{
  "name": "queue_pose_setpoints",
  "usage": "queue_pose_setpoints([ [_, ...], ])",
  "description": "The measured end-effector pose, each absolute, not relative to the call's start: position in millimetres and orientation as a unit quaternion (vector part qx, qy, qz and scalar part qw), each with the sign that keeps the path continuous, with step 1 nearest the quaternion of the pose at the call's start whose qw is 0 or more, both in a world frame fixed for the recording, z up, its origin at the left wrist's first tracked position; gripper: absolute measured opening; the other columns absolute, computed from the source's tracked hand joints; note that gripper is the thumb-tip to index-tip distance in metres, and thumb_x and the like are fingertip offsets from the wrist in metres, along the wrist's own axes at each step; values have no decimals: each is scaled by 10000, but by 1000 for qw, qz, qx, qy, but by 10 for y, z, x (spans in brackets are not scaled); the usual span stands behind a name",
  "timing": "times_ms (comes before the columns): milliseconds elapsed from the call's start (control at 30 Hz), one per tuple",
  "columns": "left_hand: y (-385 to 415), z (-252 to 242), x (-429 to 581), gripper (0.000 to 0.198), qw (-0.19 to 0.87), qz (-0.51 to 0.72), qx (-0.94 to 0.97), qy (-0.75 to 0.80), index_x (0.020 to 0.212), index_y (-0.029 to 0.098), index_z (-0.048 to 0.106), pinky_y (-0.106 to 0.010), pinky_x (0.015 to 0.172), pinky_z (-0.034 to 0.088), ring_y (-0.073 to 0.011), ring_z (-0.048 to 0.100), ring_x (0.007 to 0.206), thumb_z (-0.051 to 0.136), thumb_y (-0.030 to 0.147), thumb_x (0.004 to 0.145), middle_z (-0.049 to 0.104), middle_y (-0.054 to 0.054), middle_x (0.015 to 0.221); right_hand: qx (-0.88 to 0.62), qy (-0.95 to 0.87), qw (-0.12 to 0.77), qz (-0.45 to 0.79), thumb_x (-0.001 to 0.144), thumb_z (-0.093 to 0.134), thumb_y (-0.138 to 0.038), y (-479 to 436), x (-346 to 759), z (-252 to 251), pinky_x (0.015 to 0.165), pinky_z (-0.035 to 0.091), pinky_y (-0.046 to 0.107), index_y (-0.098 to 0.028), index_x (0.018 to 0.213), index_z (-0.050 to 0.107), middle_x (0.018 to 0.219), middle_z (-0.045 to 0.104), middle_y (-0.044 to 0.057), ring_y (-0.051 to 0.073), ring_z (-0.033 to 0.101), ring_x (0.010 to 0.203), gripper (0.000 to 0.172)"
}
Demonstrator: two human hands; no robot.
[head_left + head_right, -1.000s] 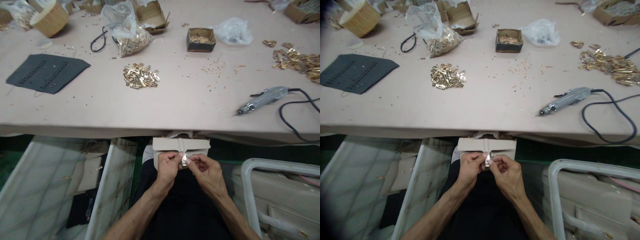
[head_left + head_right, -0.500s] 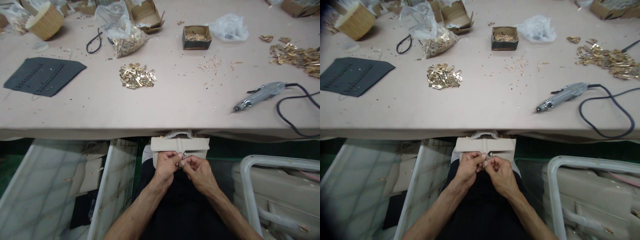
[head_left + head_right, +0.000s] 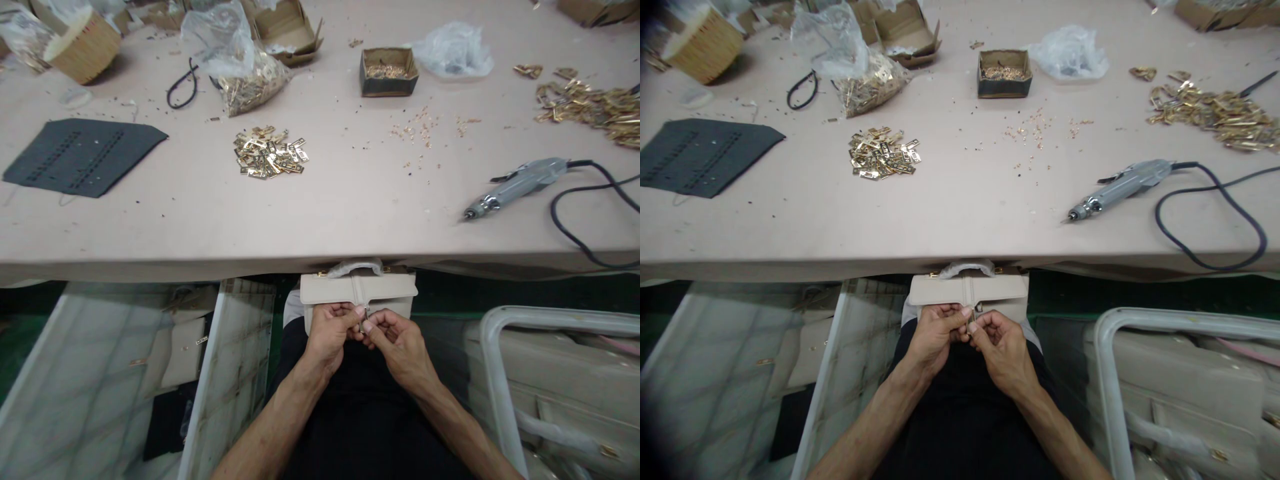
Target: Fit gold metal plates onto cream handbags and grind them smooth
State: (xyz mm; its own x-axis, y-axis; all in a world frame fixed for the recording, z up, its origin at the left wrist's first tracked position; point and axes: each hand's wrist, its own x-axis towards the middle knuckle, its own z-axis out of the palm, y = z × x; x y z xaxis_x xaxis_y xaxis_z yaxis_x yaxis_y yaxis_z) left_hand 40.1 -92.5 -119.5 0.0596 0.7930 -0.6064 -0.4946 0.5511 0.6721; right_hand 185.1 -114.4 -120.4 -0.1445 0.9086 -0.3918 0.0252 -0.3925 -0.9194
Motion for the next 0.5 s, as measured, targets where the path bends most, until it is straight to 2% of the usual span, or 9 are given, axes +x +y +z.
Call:
queue_pose_setpoints([
  [67,-925,-1192,389,367,708,454,151,519,731,103,674,-205,452,426,-91,494,485,919,354,620,583,-4,588,-556,-425,348,624,892,732,-530,-1149,1856,-1218,639,506,274,-164,836,665,728,680,44,159,626,665,376],
  [233,-915,-1202,381,347,706,455,178,513,651,122,627,-192,416,269,-60,388,447,869,370,668,504,22,533,-551,-416,344,636,886,744,-516,-1167,1885,-1285,646,503,280,-159,840,676,745,693,54,164,634,674,367],
  [500,-922,-1214,397,363,719,441,187,503,607,127,602,-200,423,232,-55,371,452,853,382,669,494,21,537,-538,-397,363,649,847,791,-488,-1169,1882,-1284,635,495,269,-159,804,681,712,681,45,151,610,647,350],
])
